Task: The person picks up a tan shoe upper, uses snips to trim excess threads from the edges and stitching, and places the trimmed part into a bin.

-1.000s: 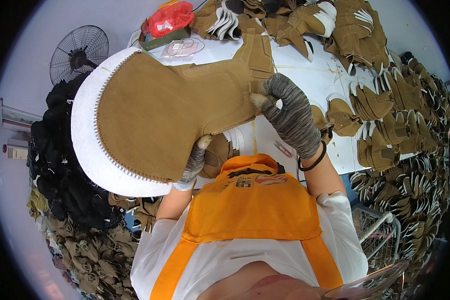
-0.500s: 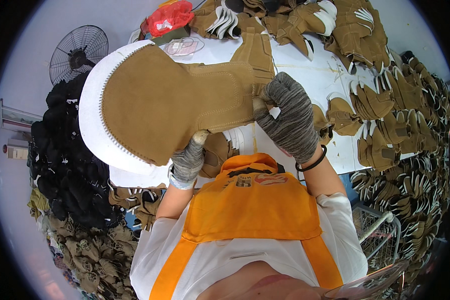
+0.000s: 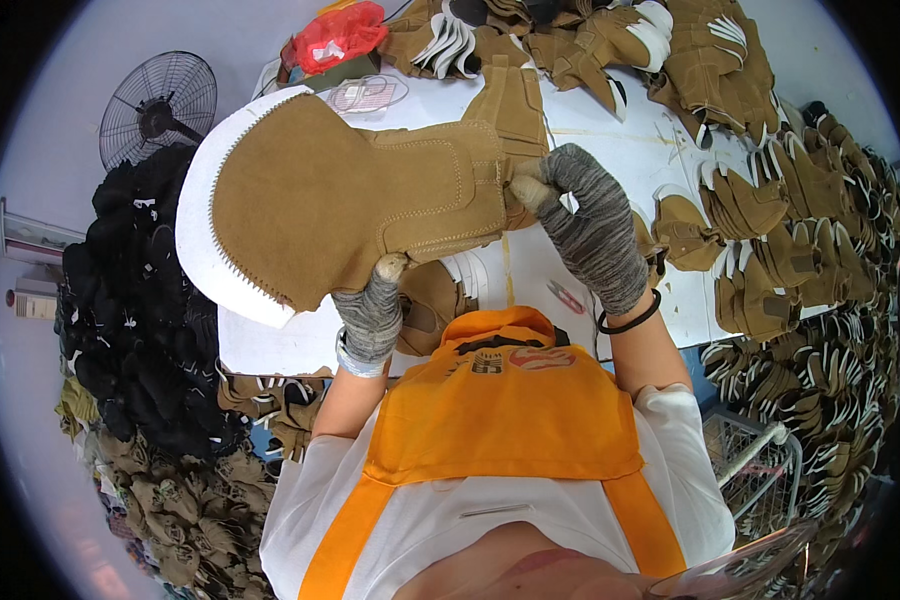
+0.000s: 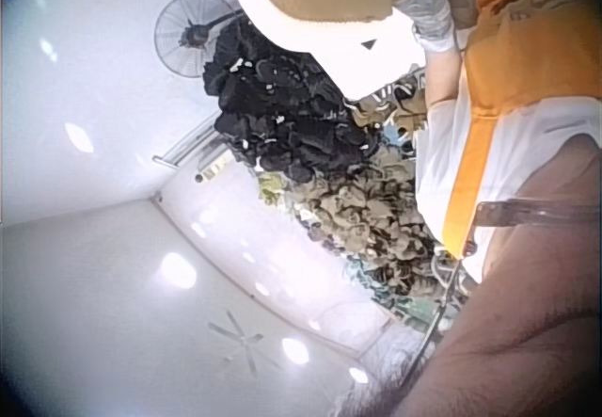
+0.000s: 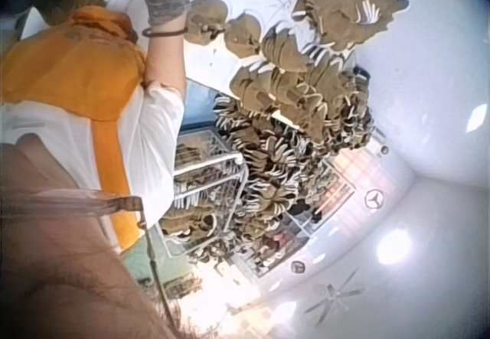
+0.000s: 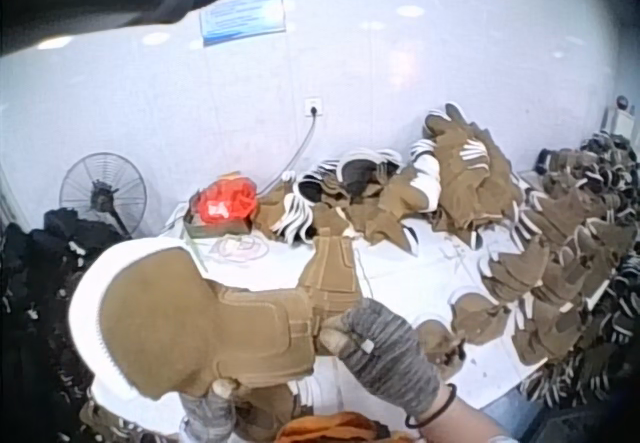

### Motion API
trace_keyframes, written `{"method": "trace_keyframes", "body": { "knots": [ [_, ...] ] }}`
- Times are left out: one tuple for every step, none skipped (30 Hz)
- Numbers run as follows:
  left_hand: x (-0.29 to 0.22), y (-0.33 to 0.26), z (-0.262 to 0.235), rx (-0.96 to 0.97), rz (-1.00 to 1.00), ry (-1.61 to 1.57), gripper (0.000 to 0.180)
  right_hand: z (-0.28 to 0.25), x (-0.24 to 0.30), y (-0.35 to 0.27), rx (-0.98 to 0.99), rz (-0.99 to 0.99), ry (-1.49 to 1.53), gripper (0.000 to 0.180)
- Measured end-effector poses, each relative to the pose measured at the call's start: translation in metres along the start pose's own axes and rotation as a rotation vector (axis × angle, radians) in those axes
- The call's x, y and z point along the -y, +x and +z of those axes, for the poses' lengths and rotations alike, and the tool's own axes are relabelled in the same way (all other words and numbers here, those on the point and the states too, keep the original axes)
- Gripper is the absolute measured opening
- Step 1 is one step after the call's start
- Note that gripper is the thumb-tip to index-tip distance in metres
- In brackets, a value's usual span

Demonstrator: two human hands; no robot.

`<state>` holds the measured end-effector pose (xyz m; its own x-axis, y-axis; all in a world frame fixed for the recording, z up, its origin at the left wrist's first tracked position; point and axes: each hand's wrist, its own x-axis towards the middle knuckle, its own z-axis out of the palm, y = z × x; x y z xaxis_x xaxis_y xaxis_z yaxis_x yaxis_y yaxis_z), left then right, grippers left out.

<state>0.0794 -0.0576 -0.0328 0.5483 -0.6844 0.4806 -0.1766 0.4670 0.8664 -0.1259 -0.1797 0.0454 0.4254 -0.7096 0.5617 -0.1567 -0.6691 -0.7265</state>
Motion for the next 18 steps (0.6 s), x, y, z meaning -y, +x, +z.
{"method": "trace_keyframes", "body": {
  "knots": [
    [0.0, 0.0, 0.0, -0.002, -0.004, 0.004, 0.062, 0.001, -0.001, 0.0, 0.022, -0.005, 0.025, 0.015],
    [0.006, -0.001, -0.003, 0.024, -0.014, 0.015, 0.062, 0.003, 0.0, 0.0, 0.0, -0.007, 0.034, 0.015],
    [0.012, -0.001, -0.006, 0.049, -0.022, 0.025, 0.062, 0.005, 0.002, -0.002, -0.022, -0.013, 0.043, 0.015],
    [0.016, -0.002, -0.009, 0.074, -0.029, 0.035, 0.062, 0.007, 0.003, -0.003, -0.045, -0.018, 0.052, 0.015],
    [0.018, -0.005, -0.01, 0.057, -0.024, 0.015, 0.061, 0.008, 0.004, -0.003, -0.048, -0.019, 0.047, 0.016],
    [0.017, -0.005, -0.006, 0.04, -0.023, -0.005, 0.06, 0.009, 0.004, -0.002, -0.05, -0.017, 0.042, 0.017],
    [0.016, -0.006, -0.004, 0.023, -0.021, -0.025, 0.06, 0.009, 0.004, -0.002, -0.052, -0.015, 0.036, 0.018],
    [0.018, -0.007, -0.006, 0.028, -0.045, -0.017, 0.06, 0.009, 0.004, -0.002, -0.021, 0.0, 0.016, 0.018],
    [0.02, -0.007, -0.008, 0.035, -0.069, -0.011, 0.059, 0.008, 0.004, -0.002, 0.008, 0.015, -0.005, 0.018],
    [0.02, -0.008, -0.009, 0.042, -0.092, -0.005, 0.059, 0.008, 0.004, -0.001, 0.038, 0.03, -0.027, 0.018],
    [0.019, -0.009, -0.009, 0.042, -0.08, 0.0, 0.059, 0.008, 0.003, -0.002, 0.015, -0.034, -0.063, 0.018],
    [0.01, -0.007, -0.006, 0.043, -0.067, 0.005, 0.058, 0.009, 0.001, -0.003, -0.007, -0.097, -0.099, 0.017],
    [0.003, -0.006, -0.004, 0.043, -0.055, 0.009, 0.058, 0.01, 0.0, -0.003, -0.03, -0.16, -0.135, 0.017],
    [-0.001, -0.004, -0.001, 0.041, -0.046, 0.02, 0.058, 0.011, 0.001, -0.004, -0.066, -0.2, -0.222, 0.017],
    [-0.005, -0.003, 0.001, 0.035, -0.037, 0.032, 0.058, 0.014, 0.003, -0.005, -0.1, -0.241, -0.307, 0.017],
    [-0.007, -0.003, 0.003, 0.029, -0.029, 0.044, 0.058, 0.016, 0.004, -0.006, -0.135, -0.283, -0.393, 0.018],
    [-0.007, -0.003, 0.004, 0.02, -0.019, 0.039, 0.059, 0.017, 0.004, -0.006, -0.124, -0.27, -0.433, 0.018],
    [-0.007, -0.002, 0.005, 0.013, -0.01, 0.032, 0.059, 0.016, 0.003, -0.006, -0.113, -0.256, -0.475, 0.018]
  ]
}}
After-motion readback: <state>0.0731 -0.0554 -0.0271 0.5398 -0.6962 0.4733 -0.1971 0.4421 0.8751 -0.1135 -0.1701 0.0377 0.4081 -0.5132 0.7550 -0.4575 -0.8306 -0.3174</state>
